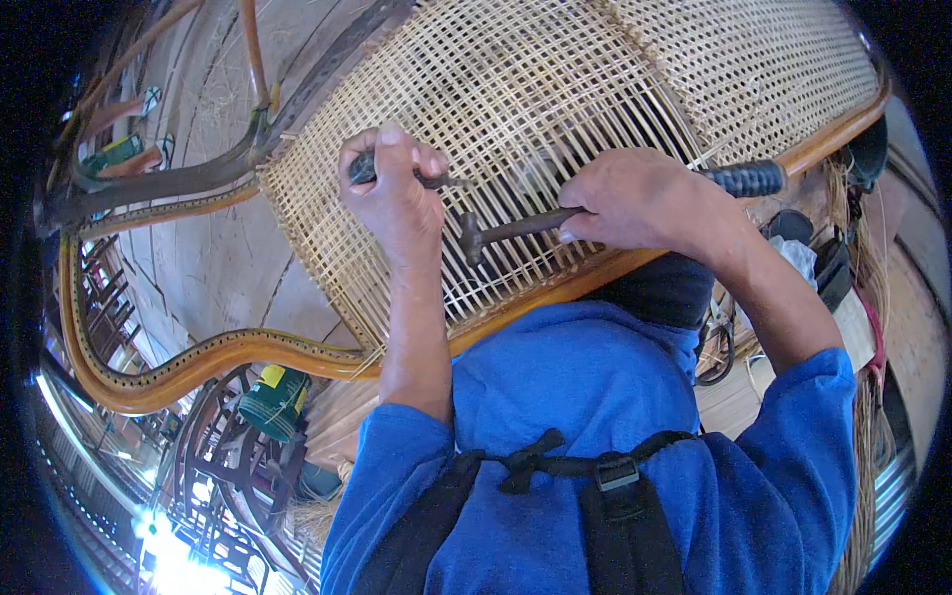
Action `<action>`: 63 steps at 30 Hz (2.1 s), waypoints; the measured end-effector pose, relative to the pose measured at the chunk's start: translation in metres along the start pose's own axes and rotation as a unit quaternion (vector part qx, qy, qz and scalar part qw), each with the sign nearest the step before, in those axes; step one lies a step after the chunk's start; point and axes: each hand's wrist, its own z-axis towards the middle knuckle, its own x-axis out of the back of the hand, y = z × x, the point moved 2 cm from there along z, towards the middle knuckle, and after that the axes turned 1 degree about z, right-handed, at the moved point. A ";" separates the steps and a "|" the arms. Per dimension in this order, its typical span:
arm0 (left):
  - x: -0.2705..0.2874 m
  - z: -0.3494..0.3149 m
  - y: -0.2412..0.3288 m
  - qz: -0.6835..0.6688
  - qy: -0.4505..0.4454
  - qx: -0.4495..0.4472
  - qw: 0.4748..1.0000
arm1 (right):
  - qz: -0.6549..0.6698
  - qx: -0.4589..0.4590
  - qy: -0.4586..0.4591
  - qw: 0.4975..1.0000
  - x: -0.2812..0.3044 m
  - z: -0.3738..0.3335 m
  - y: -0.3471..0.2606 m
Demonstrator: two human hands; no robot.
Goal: Repairing a woven chair or bench by weaving new material and securing it with nails and a hammer.
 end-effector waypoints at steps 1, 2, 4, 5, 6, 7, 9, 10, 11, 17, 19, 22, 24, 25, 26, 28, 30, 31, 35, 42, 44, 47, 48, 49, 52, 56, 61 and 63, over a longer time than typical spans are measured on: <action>-0.001 0.000 -0.002 0.002 0.002 -0.002 1.000 | 0.001 0.009 0.003 1.000 0.002 0.000 0.001; -0.001 0.000 -0.004 -0.004 -0.002 0.002 1.000 | -0.001 0.001 0.003 1.000 0.002 0.001 0.006; 0.000 -0.001 -0.004 -0.006 -0.001 -0.003 1.000 | 0.008 0.013 0.071 0.997 0.003 0.003 0.015; 0.000 0.000 -0.003 -0.029 -0.016 0.000 0.999 | 0.019 -0.024 0.043 0.999 0.004 -0.004 0.018; 0.003 -0.002 0.001 -0.038 -0.019 0.003 0.999 | 0.013 -0.032 0.042 0.998 0.004 -0.017 0.017; 0.007 -0.004 0.009 -0.074 -0.017 -0.012 0.997 | 0.057 -0.052 0.056 0.995 0.003 -0.036 0.017; 0.011 -0.017 0.013 -0.110 -0.015 -0.028 0.993 | 0.168 -0.099 0.102 0.975 -0.011 -0.073 0.026; 0.006 -0.025 0.013 -0.087 -0.067 -0.060 0.992 | 0.231 -0.131 0.135 0.955 -0.026 -0.095 0.037; 0.001 -0.037 0.016 -0.064 -0.117 -0.094 0.987 | 0.282 -0.182 0.158 0.929 -0.045 -0.120 0.048; -0.059 -0.139 0.020 0.159 -0.545 -0.241 0.787 | 0.385 -0.418 0.392 0.723 -0.292 -0.230 0.094; -0.071 -0.155 0.024 0.192 -0.541 -0.306 0.760 | 0.174 -0.404 0.435 0.786 -0.346 -0.229 0.093; -0.078 -0.171 0.032 0.221 -0.517 -0.400 0.723 | 0.233 -0.310 0.446 0.807 -0.263 -0.174 0.116; -0.075 -0.177 0.040 0.225 -0.497 -0.435 0.716 | 0.293 -0.227 0.451 0.812 -0.222 -0.152 0.095; -0.074 -0.178 0.041 0.238 -0.493 -0.446 0.708 | 0.319 -0.187 0.453 0.811 -0.204 -0.145 0.080; -0.072 -0.179 0.043 0.254 -0.486 -0.455 0.701 | 0.345 -0.146 0.451 0.810 -0.188 -0.140 0.062; -0.062 -0.176 0.046 0.302 -0.443 -0.466 0.704 | 0.399 -0.056 0.433 0.806 -0.159 -0.125 0.022; -0.052 -0.166 0.046 0.341 -0.401 -0.474 0.705 | 0.419 -0.014 0.426 0.802 -0.132 -0.120 -0.019; -0.046 -0.159 0.047 0.402 -0.376 -0.470 0.690 | 0.614 -0.046 0.340 0.711 -0.113 -0.112 -0.025; 0.010 -0.118 0.050 0.559 -0.293 -0.296 0.717 | 0.838 -0.033 0.245 0.486 -0.039 -0.080 -0.042; 0.173 -0.073 0.047 0.649 0.098 -0.078 0.750 | 0.219 -0.178 0.140 0.949 0.043 -0.065 0.022; 0.187 -0.071 0.044 0.592 0.206 0.008 0.779 | 0.100 -0.162 0.090 0.977 0.051 -0.050 0.020; 0.192 -0.058 0.045 0.455 0.216 0.079 0.860 | -0.007 -0.109 -0.097 0.989 0.053 -0.023 0.014; 0.196 -0.058 0.040 0.456 0.216 0.083 0.859 | -0.006 -0.110 -0.101 0.989 0.056 -0.016 0.015; 0.206 -0.061 0.039 0.401 0.243 0.072 0.880 | -0.030 -0.109 -0.043 0.993 0.058 -0.005 0.014; 0.222 -0.069 0.041 0.379 0.289 0.032 0.878 | -0.059 -0.056 0.022 0.996 0.065 0.007 0.008; 0.209 -0.070 0.056 0.530 0.276 0.053 0.800 | -0.079 -0.049 0.066 0.993 0.055 0.010 0.023; 0.213 -0.077 0.048 0.587 0.205 -0.023 0.783 | 0.337 -0.087 0.143 0.926 0.028 -0.010 0.005; 0.199 -0.084 0.057 0.593 0.187 -0.024 0.783 | 0.369 -0.048 0.145 0.917 -0.007 0.004 -0.019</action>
